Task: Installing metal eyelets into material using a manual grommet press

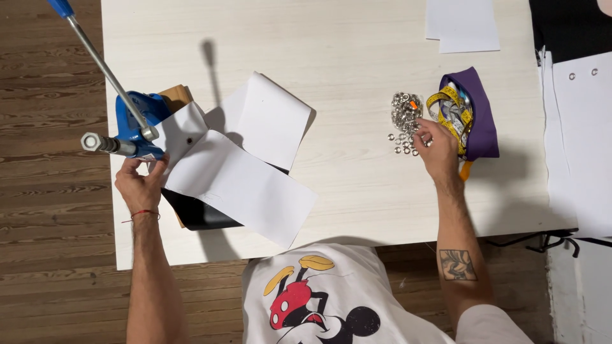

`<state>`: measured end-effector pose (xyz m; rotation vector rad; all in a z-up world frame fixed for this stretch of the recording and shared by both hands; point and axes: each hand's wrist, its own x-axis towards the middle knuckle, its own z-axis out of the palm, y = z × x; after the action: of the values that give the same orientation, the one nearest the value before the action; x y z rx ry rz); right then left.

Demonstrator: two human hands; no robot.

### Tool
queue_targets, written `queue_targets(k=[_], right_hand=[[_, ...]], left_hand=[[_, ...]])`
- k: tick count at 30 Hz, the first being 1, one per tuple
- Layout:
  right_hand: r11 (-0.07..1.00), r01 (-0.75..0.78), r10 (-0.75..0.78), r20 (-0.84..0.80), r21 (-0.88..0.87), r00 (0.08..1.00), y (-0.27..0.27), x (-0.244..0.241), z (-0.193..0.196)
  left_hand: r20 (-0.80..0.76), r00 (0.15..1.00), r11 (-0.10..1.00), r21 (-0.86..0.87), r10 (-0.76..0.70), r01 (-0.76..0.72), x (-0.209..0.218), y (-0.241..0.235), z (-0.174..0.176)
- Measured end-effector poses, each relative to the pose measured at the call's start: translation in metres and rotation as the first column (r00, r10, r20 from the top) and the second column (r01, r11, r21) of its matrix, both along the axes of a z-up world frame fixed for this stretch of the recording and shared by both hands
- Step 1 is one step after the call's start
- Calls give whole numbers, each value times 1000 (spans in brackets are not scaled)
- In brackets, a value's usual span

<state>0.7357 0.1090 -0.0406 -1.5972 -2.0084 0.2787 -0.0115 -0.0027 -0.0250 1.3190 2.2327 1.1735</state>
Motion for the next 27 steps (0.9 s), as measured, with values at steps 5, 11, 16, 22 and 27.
queue_targets(k=[5, 11, 16, 22, 27], right_hand=[[980, 38, -92, -277, -193, 956, -7, -10, 50], [956, -136, -87, -693, -261, 716, -7, -53, 62], [852, -414, -27, -816, -321, 577, -6, -203, 64], [681, -701, 141, -901, -212, 409, -2, -408, 76], [667, -719, 400, -721, -194, 565, 36, -510, 32]], left_hand=[[-32, 999, 999, 40, -19, 20, -3, -2, -3], [-58, 994, 964, 246, -93, 105, -15, 4, -35], [71, 997, 958, 288, -18, -3, 6, 8, -33], [290, 957, 945, 320, -25, -73, 23, 4, -14], [240, 970, 954, 296, -24, -50, 27, 5, -9]])
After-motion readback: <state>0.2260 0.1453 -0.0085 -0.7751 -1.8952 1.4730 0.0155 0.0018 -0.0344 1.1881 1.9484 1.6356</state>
